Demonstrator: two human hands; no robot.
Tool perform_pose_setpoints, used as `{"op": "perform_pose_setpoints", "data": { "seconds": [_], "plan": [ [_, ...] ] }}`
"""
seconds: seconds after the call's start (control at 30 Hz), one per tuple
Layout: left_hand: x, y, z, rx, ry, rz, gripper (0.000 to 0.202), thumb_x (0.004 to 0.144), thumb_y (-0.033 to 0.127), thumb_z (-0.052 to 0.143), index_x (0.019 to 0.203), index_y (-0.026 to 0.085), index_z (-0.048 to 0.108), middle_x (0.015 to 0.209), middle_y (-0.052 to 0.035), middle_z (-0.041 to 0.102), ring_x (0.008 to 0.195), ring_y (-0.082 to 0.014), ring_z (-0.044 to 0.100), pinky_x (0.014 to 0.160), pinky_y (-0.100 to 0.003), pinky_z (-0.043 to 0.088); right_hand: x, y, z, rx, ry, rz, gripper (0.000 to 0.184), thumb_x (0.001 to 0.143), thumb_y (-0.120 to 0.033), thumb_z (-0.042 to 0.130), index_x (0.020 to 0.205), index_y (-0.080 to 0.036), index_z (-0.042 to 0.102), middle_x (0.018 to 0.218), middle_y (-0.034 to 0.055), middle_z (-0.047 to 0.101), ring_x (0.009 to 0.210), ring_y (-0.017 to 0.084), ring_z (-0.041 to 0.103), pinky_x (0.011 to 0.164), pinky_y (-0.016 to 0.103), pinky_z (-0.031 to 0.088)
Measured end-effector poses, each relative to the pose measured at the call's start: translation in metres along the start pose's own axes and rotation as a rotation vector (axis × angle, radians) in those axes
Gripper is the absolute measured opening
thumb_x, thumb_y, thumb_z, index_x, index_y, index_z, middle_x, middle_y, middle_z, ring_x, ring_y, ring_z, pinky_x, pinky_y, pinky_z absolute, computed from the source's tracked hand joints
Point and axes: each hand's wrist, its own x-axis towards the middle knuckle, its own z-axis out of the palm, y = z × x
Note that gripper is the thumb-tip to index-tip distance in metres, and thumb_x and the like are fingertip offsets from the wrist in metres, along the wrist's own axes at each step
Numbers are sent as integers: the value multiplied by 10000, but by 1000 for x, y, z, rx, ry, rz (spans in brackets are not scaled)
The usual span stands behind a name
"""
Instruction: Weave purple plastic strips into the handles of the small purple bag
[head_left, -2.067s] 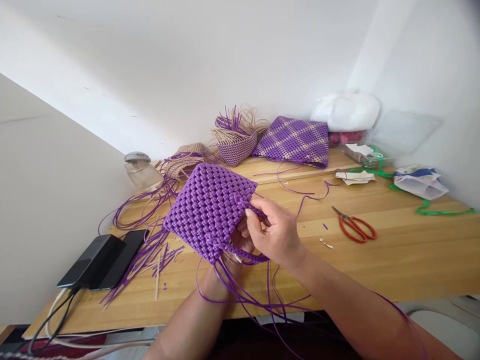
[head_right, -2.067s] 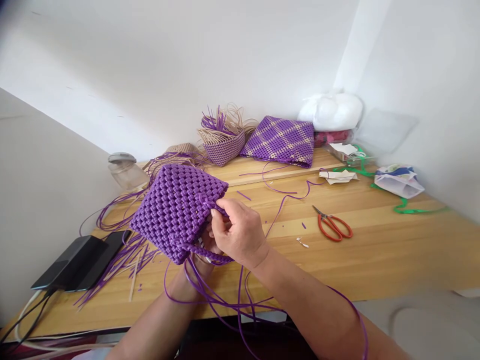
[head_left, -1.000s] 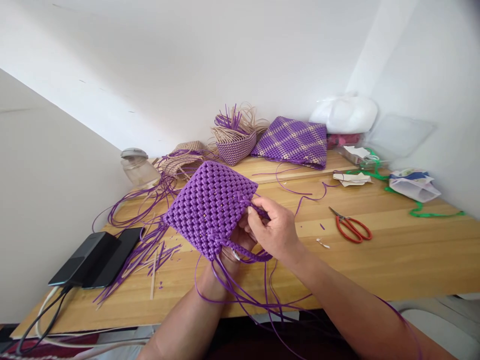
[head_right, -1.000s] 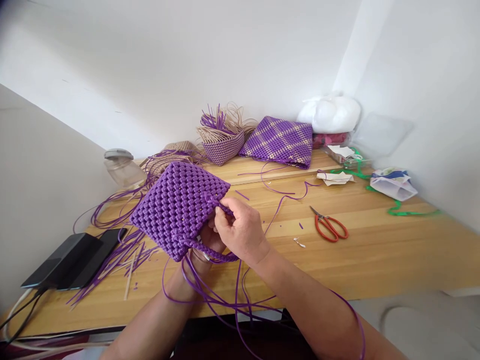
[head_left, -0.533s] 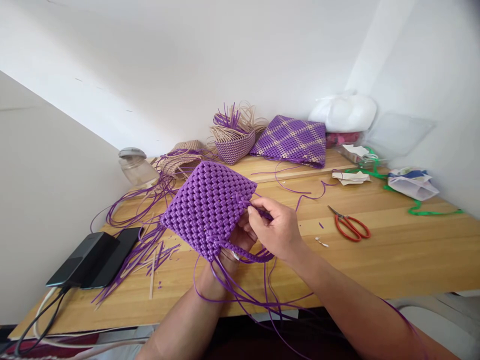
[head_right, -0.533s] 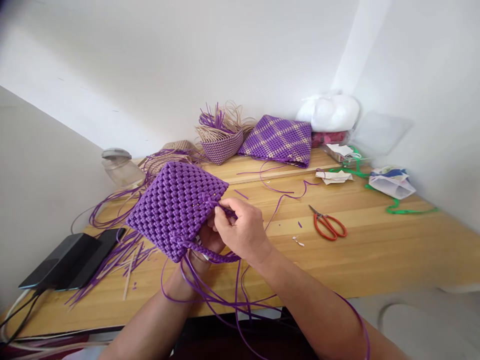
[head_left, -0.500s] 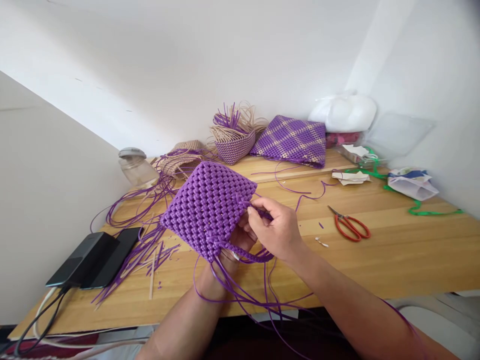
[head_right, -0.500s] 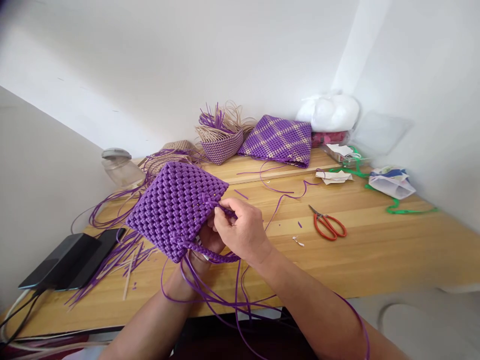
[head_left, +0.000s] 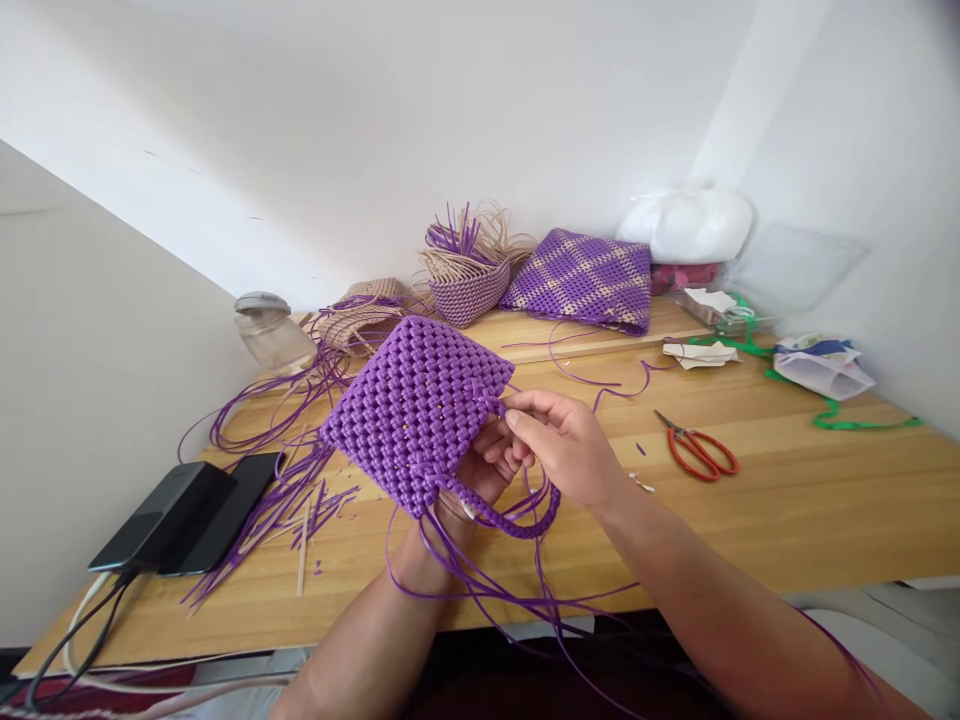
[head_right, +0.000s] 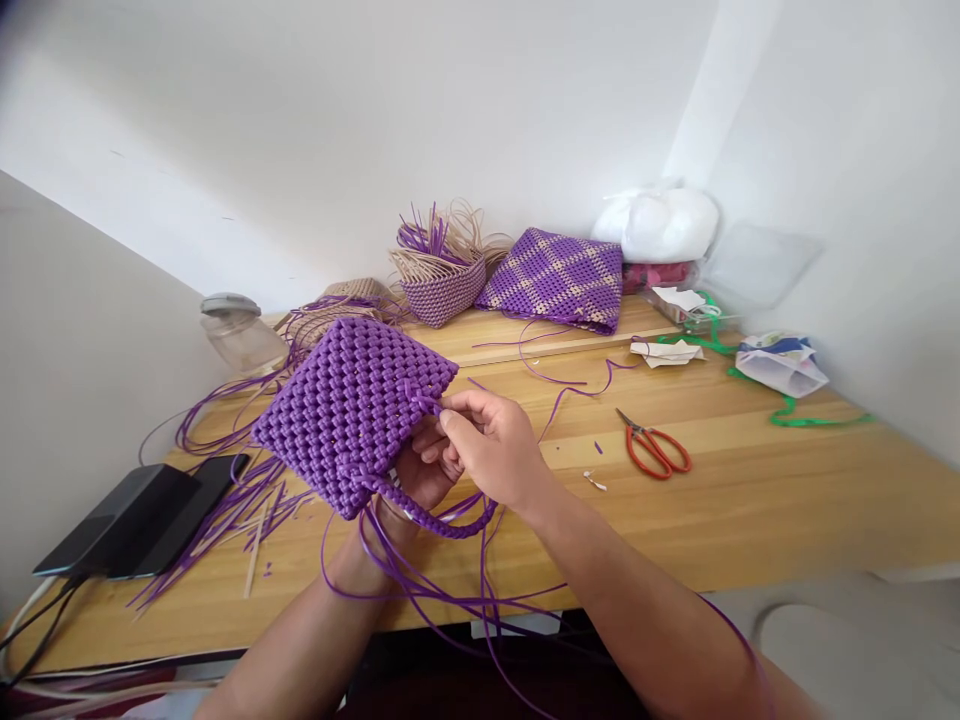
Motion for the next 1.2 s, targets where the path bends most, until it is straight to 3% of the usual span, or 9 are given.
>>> {"op": "perform_pose_setpoints", "data": {
  "seconds": [0.17,0.37,0.47,0.63,0.83,0.93,1.07,1.2],
  "plan": [
    [4,-2,-8,-45,-100,-37,228,908,140,499,686,180,475,599,21,465,534,-105,509,601,-235,503,2,-1,-3,63,-23,57,191,745,-320,727,736,-153,635,598,-16,614,489,85,562,457,201,453],
    [5,-3,-10,-55,-138,-74,205,922,125,466,730,182,509,598,30,426,521,-86,479,595,-206,501,1,4,6,92,24,59,265,754,-371,759,765,-170,587,637,39,698,536,157,657,454,226,474],
    [5,-2,-8,7,-152,-35,201,932,194,493,733,193,524,583,31,406,518,-96,483,589,-215,498,1,0,3,47,-37,64,293,783,-414,746,780,-171,583,660,33,698,531,129,639,458,209,468],
    [3,-1,-11,148,-288,-63,310,913,314,527,637,179,487,600,-7,447,619,-174,563,621,-306,512,-2,-13,-14,-124,-188,99,355,903,-471,607,735,-160,578,599,9,627,517,98,578,510,223,482],
    [3,-3,-22,9,-145,-97,232,894,163,551,673,174,481,617,32,436,556,-81,487,644,-208,509,-5,-12,-12,76,-99,126,299,764,-395,753,691,-147,603,614,-22,584,457,47,468,444,196,390],
    [2,-5,-18,4,-106,-114,228,890,155,543,672,178,480,596,36,402,516,-82,439,601,-213,506,-5,-7,-4,183,-47,150,317,699,-400,800,662,-162,595,570,-31,559,465,77,519,446,210,413],
    [1,-6,-8,-3,-62,-128,278,880,179,572,632,179,447,556,41,349,477,-83,387,550,-219,488,-6,2,4,185,-21,142,290,745,-426,766,730,-160,652,577,-3,606,538,124,603,458,211,408],
    [1,-3,-6,6,-58,-97,270,905,206,545,643,180,482,569,26,385,506,-98,430,575,-237,484,-6,3,1,99,-94,90,333,833,-478,700,767,-153,666,669,35,666,563,115,591,505,228,434]
  ]
}}
